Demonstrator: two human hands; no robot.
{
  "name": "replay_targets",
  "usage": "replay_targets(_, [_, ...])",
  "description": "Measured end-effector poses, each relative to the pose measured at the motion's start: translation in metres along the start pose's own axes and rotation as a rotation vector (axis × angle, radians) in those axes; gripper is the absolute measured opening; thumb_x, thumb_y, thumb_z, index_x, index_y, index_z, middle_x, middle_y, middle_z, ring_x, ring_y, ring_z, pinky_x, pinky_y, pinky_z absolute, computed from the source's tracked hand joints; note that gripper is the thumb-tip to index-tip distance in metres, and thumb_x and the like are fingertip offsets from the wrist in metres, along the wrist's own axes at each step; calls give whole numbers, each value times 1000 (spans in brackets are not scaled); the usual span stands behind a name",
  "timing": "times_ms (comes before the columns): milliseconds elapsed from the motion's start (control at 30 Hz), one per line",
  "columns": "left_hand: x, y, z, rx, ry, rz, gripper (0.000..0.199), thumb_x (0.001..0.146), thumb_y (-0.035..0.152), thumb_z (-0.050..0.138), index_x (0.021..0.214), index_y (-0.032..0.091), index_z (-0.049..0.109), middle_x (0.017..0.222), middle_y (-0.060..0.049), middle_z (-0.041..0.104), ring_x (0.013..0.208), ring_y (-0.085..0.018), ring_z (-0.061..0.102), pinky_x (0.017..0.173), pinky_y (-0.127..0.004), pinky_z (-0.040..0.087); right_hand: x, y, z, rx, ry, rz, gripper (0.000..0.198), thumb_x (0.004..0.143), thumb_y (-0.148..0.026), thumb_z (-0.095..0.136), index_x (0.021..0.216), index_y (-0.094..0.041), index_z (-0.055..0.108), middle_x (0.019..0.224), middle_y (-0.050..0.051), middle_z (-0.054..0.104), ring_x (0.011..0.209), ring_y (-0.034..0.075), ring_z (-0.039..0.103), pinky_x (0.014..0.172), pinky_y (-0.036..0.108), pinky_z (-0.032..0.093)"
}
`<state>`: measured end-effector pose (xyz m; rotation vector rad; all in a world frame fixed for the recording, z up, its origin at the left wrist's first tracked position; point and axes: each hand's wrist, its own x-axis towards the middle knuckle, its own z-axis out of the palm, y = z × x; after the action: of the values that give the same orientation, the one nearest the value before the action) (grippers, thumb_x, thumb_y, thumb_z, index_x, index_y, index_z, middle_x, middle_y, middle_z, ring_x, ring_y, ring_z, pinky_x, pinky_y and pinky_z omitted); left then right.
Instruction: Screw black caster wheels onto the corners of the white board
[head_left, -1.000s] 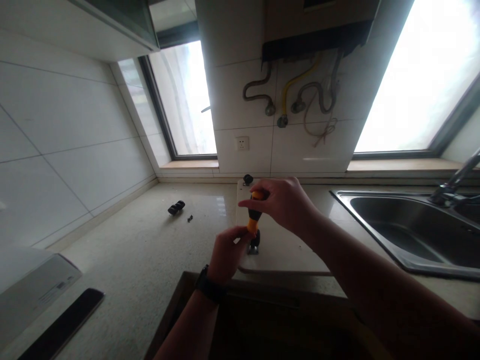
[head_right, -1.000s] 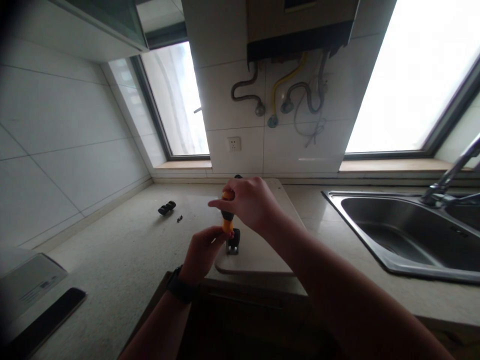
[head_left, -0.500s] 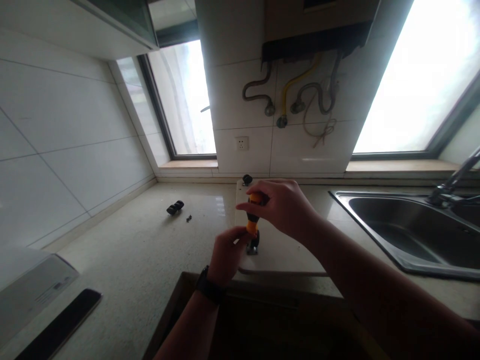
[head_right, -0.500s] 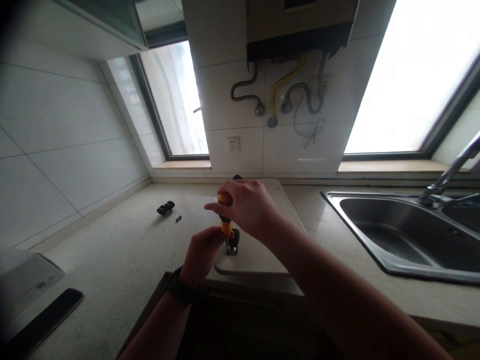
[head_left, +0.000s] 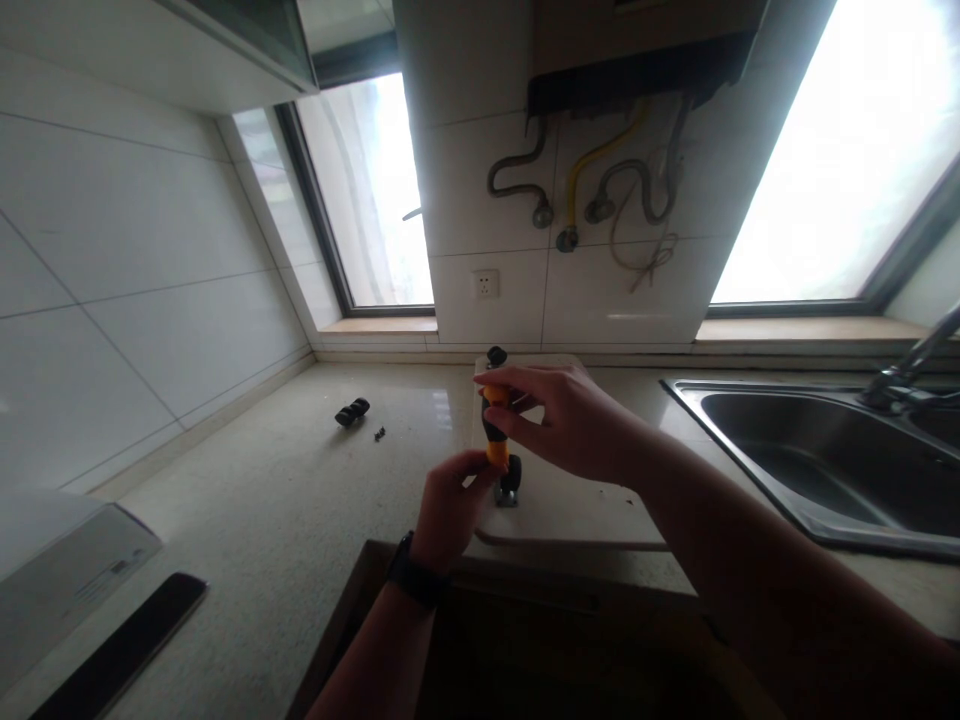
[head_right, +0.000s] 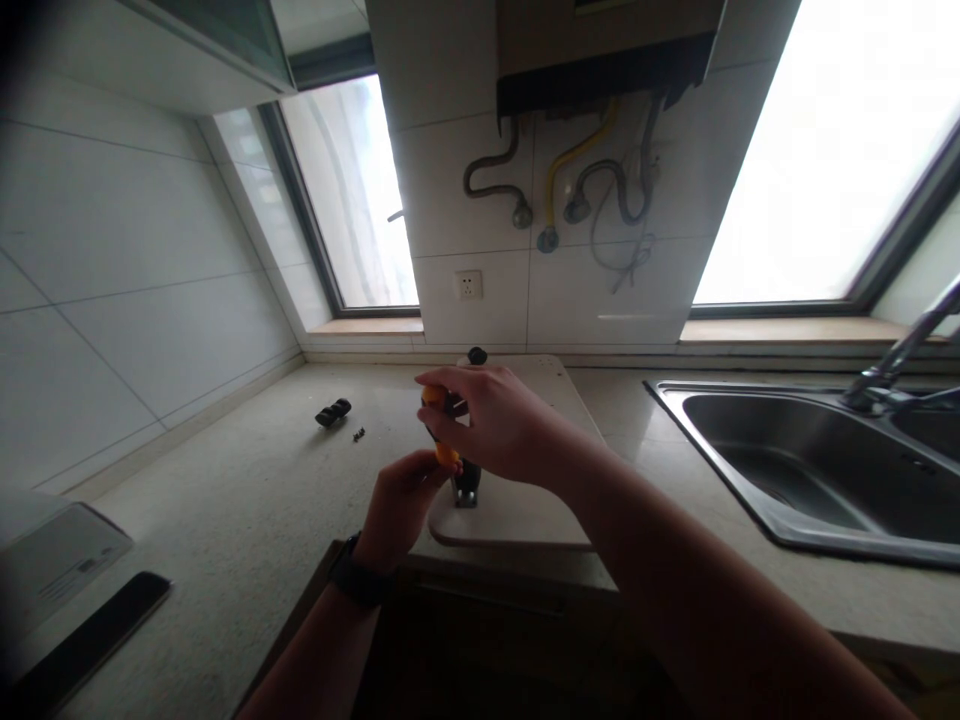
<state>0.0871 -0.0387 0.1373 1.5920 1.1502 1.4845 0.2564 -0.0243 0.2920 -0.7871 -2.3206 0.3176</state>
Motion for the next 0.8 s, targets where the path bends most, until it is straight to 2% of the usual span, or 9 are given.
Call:
replay_targets(100, [-1, 0, -1, 0, -8, -15, 10, 89, 29, 71, 94, 23, 78, 95, -3, 80, 91, -22, 73, 86, -34, 55, -2, 1, 0, 31, -27, 30, 33, 92, -24, 63, 124, -19, 66, 108, 7, 75, 93, 18, 70, 83, 32, 52])
replay_targets(233, [-1, -2, -1, 34, -25, -10, 14, 91, 31, 70, 98, 22, 77, 97, -5, 79, 92, -22, 71, 87, -35, 53, -2, 6, 7, -38, 75, 66, 27, 87, -31, 72, 110, -17, 67, 96, 7, 74, 81, 18, 68, 74, 31, 51])
replay_targets(367, [-1, -3, -2, 86, -24, -15, 15, 88, 34, 73, 95, 21, 75, 92, -5, 77, 87, -21, 68, 83, -33, 51, -2, 3, 9, -58, 82, 72, 25, 86, -31, 75, 102, -17, 63, 92, 6, 72, 78, 17, 65, 71, 31, 50])
replay_targets(467, [-3, -7, -5, 134, 37, 32, 19, 87, 37, 73, 98, 21, 73, 97, -5, 73, 89, -20, 65, 82, -32, 49, -3, 3, 9, 45, 23, 77, 23, 87, -32, 73, 101, -19, 61, 97, 6, 72, 85, 18, 68, 77, 33, 53])
replay_targets(533, [-7, -16, -5, 137, 150, 18, 26, 92, 43, 66, 106, 21, 70, 106, -6, 69, 93, -20, 63, 83, -31, 48, -4, 9, 10, 214, -52, 65, 24, 91, -31, 67, 110, -20, 58, 112, 9, 70, 99, 20, 69, 83, 34, 55])
replay_targets(633, [-18, -37, 3, 20, 345, -203, 41, 96, 53, 53, 117, 18, 61, 108, -9, 64, 93, -20, 61, 79, -31, 49, -6, 23, 11, 528, -208, 23, 38, 96, -21, 55, 133, -24, 47, 142, 12, 55, 126, 20, 60, 94, 33, 55])
replay_targets(667, [-22, -45, 8, -63, 347, -314, 47, 95, 57, 52, 119, 17, 58, 106, -9, 63, 91, -20, 62, 75, -30, 49, -6, 26, 11, 602, -266, 10, 44, 97, -17, 52, 139, -26, 43, 148, 11, 50, 133, 20, 55, 97, 34, 54])
replay_targets(733, [-30, -59, 17, -252, 243, -495, 54, 94, 66, 46, 118, 18, 55, 99, -7, 64, 82, -20, 64, 68, -30, 50, -6, 29, 7, 655, -343, 2, 49, 96, -14, 51, 143, -27, 41, 150, 11, 49, 137, 19, 51, 101, 35, 52])
replay_targets(800, [-35, -69, 24, -361, 167, -615, 59, 91, 74, 45, 113, 20, 53, 90, -4, 63, 72, -18, 63, 64, -29, 50, -5, 27, 3, 591, -337, 25, 42, 95, -15, 54, 136, -24, 49, 138, 10, 60, 128, 19, 59, 96, 34, 54])
